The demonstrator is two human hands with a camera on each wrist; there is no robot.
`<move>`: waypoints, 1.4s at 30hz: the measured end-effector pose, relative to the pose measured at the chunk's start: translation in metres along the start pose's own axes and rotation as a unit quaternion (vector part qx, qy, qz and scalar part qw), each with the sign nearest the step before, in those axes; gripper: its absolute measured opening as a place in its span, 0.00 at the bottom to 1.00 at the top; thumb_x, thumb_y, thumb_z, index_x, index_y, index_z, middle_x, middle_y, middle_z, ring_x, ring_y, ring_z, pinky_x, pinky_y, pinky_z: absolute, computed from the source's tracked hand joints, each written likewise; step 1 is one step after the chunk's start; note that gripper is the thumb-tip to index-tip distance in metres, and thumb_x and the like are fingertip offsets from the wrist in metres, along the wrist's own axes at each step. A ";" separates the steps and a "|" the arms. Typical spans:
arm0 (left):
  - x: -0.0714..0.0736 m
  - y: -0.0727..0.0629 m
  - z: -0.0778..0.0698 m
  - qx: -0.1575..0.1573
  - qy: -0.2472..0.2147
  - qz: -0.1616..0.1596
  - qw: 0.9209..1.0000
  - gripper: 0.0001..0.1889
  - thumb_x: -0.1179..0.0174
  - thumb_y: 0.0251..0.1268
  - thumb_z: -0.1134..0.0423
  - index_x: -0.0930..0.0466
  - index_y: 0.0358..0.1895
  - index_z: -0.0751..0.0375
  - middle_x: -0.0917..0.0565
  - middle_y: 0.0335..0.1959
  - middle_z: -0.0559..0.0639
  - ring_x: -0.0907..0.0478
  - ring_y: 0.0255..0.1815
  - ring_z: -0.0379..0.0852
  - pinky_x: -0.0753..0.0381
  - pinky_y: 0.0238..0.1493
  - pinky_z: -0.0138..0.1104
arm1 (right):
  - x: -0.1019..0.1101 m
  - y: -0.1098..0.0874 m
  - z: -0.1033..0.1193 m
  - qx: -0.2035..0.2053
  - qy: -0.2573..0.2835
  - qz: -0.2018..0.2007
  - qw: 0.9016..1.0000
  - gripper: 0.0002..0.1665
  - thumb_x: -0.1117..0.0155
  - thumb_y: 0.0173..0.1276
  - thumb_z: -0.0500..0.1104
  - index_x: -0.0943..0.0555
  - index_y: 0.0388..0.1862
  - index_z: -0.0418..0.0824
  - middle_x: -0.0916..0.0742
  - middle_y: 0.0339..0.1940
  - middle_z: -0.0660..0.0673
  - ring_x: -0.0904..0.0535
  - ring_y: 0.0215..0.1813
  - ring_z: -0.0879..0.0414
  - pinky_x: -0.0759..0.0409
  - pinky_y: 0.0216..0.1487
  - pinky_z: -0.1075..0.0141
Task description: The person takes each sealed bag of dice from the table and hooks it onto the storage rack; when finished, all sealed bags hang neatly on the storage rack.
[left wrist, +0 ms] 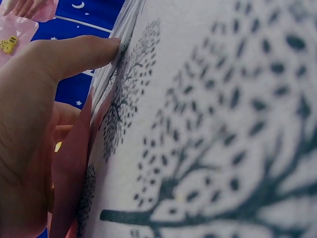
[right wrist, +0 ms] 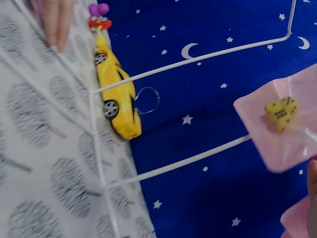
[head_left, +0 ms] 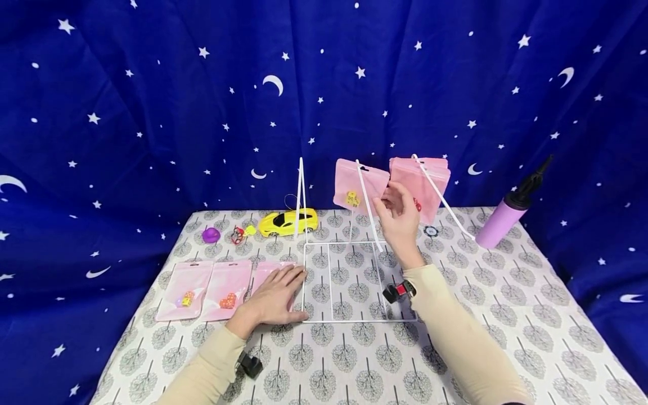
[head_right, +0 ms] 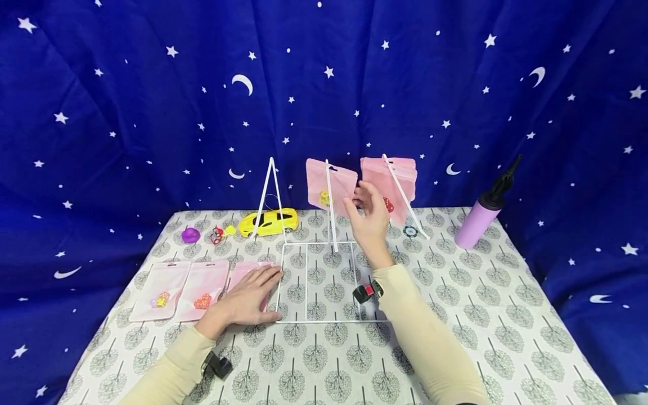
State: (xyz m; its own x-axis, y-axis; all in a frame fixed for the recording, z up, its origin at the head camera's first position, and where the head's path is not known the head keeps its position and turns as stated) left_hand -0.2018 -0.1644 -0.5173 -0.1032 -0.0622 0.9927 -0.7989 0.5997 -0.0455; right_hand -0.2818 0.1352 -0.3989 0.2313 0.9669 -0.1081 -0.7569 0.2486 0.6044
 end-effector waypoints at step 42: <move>0.000 -0.001 -0.002 -0.006 0.002 -0.009 1.000 0.55 0.50 0.55 0.23 0.51 0.78 0.58 0.49 0.79 0.54 0.51 0.79 0.58 0.50 0.76 0.57 | 0.150 -0.097 -0.046 -0.026 -0.374 0.346 0.860 0.44 0.23 0.54 0.50 0.29 0.67 0.37 0.24 0.65 0.30 0.27 0.62 0.31 0.31 0.61 0.32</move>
State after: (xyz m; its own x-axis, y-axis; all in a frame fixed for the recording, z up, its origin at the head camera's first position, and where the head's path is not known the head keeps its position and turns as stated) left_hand -0.2000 -0.1635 -0.5174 -0.0870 -0.0691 0.9938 -0.7935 0.6079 -0.0272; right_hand -0.2016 0.2584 -0.5097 0.0289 0.5813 0.8132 -0.8933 -0.3500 0.2819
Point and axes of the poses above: each hand's wrist, its own y-axis towards the middle knuckle, its own x-axis out of the back of the hand, z = x × y, the point moved 1 cm from there along y, towards the middle knuckle
